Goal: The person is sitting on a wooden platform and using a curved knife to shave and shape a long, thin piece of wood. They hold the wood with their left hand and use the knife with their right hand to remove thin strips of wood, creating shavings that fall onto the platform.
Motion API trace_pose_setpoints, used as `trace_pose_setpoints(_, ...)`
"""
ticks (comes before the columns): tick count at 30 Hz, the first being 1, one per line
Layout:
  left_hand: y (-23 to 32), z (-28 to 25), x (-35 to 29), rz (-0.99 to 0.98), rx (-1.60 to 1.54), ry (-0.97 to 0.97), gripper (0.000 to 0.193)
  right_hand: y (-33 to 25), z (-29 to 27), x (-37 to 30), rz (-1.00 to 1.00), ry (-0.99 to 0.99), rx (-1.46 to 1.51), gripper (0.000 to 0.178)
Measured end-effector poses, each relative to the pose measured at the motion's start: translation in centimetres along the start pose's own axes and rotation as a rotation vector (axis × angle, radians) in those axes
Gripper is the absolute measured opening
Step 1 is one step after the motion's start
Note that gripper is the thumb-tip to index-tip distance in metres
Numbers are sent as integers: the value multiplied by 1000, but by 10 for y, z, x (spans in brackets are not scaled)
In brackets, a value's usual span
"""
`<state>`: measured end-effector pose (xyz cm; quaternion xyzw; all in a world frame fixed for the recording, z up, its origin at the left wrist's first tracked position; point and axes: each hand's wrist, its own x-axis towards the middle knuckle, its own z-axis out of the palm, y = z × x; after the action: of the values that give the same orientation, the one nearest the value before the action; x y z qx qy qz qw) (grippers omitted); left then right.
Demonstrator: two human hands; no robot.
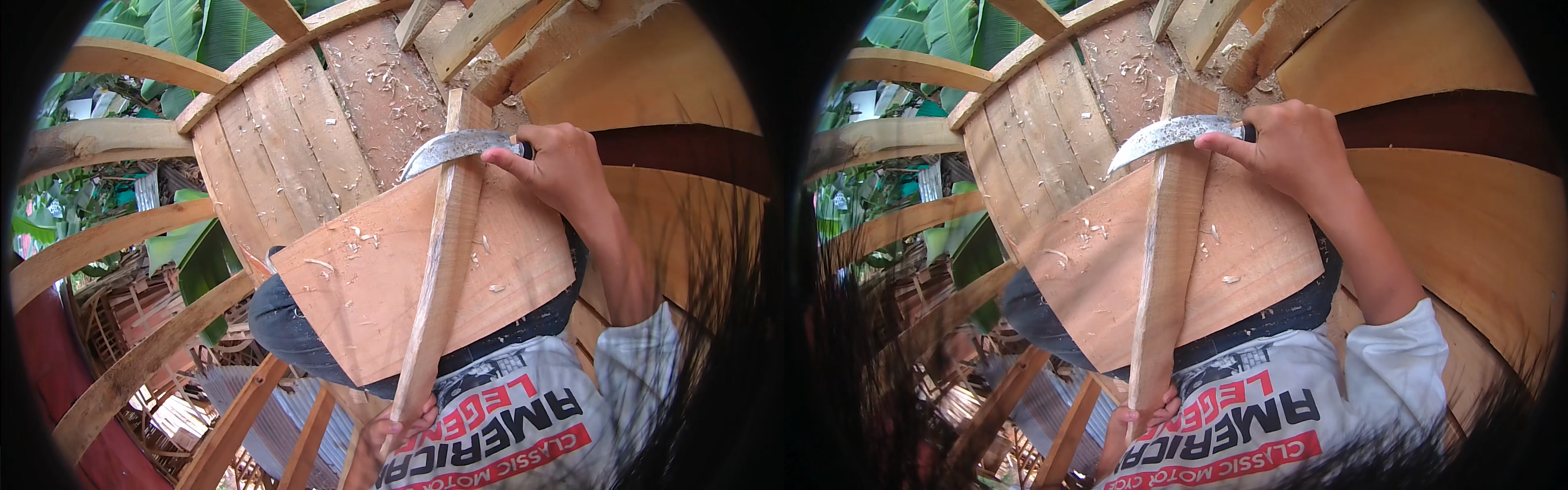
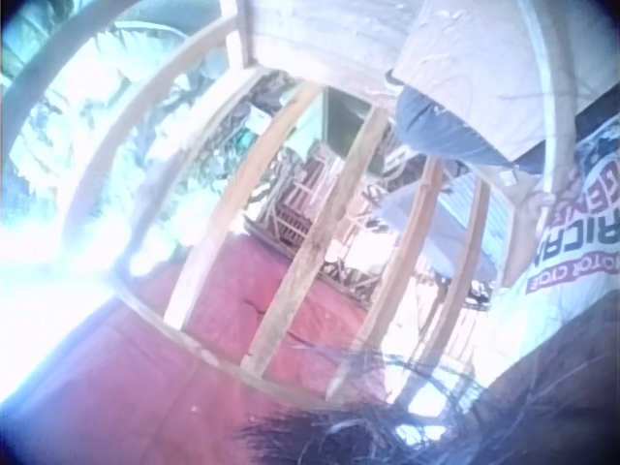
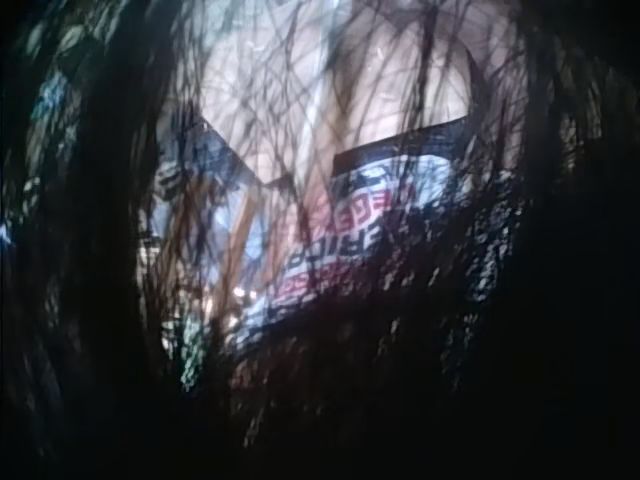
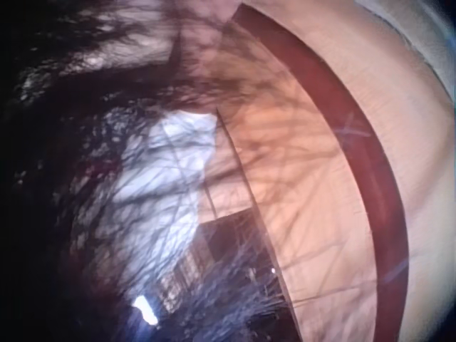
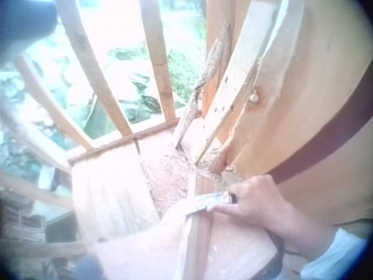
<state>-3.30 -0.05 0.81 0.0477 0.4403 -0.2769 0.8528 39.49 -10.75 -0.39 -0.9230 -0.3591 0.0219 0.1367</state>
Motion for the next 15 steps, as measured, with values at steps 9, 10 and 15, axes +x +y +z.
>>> trace_pose_setpoints(9, -8, -21, 18, 152, 151, -222, 72, 18, -32, 33, 369, -62, 180, 78)
trace_pose_setpoints(10, -8, -21, 17, 140, 132, -237, 72, 1, -26, 23, 277, -80, 235, 76)
trace_pose_setpoints(15, -11, -9, 1, 136, -76, -29, 67, -78, -21, -11, -127, -197, 190, 68)
